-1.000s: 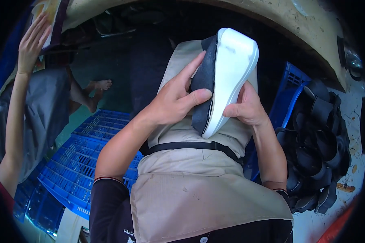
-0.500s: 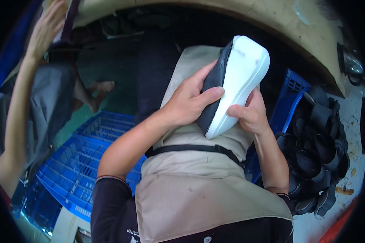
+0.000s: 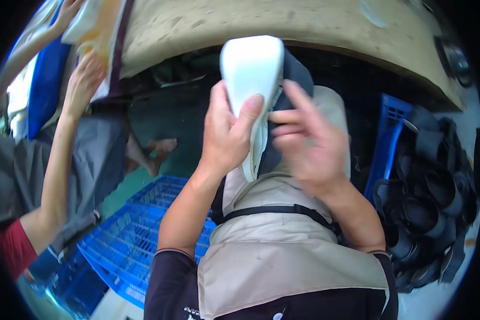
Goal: Cleaning and prepping shoe components for assembly in a manufacturing facility.
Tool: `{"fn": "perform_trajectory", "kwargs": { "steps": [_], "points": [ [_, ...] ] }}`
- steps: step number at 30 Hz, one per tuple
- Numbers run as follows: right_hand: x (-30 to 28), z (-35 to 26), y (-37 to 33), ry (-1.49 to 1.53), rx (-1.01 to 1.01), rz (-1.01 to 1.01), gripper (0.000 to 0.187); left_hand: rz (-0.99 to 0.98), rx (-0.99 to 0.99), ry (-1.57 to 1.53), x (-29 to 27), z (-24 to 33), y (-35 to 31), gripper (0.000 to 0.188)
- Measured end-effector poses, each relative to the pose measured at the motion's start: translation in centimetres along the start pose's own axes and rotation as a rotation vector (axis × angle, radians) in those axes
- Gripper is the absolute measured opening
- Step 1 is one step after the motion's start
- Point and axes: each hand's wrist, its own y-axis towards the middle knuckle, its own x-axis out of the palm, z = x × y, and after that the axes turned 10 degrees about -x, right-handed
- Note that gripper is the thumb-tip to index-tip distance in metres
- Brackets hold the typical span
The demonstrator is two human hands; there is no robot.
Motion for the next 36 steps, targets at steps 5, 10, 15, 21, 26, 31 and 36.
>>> {"fn": "perform_trajectory", "kwargs": {
  "steps": [5, 10, 15, 21, 26, 31, 36],
  "points": [
    [-0.5, 6.2, -1.4, 0.433, 0.385, 0.105, 0.040, -0.087, 0.030, -0.089, 0.4, -6.1, -1.0, 0.064],
    [3.4, 8.7, -3.0, 0.620, 0.296, 0.258, 0.022, -0.079, -0.017, -0.009, 1.4, -9.4, -2.3, 0.064],
    [4.3, 12.5, -4.4, 0.742, 0.295, 0.271, 0.024, -0.060, -0.114, 0.002, 2.2, -11.0, -3.3, 0.065],
    [3.7, 15.7, -5.1, 1.043, 0.301, 0.133, 0.027, -0.086, -0.189, -0.077, 2.8, -12.8, -3.7, 0.066],
    [3.7, 16.1, -4.7, 0.948, 0.276, 0.071, 0.024, -0.069, -0.174, -0.099, 2.8, -14.4, -3.2, 0.065],
    [4.3, 15.0, -3.6, 0.679, 0.260, 0.071, 0.020, -0.040, -0.147, -0.094, 2.0, -14.9, -2.8, 0.063],
    [6.7, 14.2, -3.3, 0.548, 0.284, 0.169, 0.019, 0.007, -0.103, -0.040, 1.2, -15.7, -2.2, 0.060]
  ]
}}
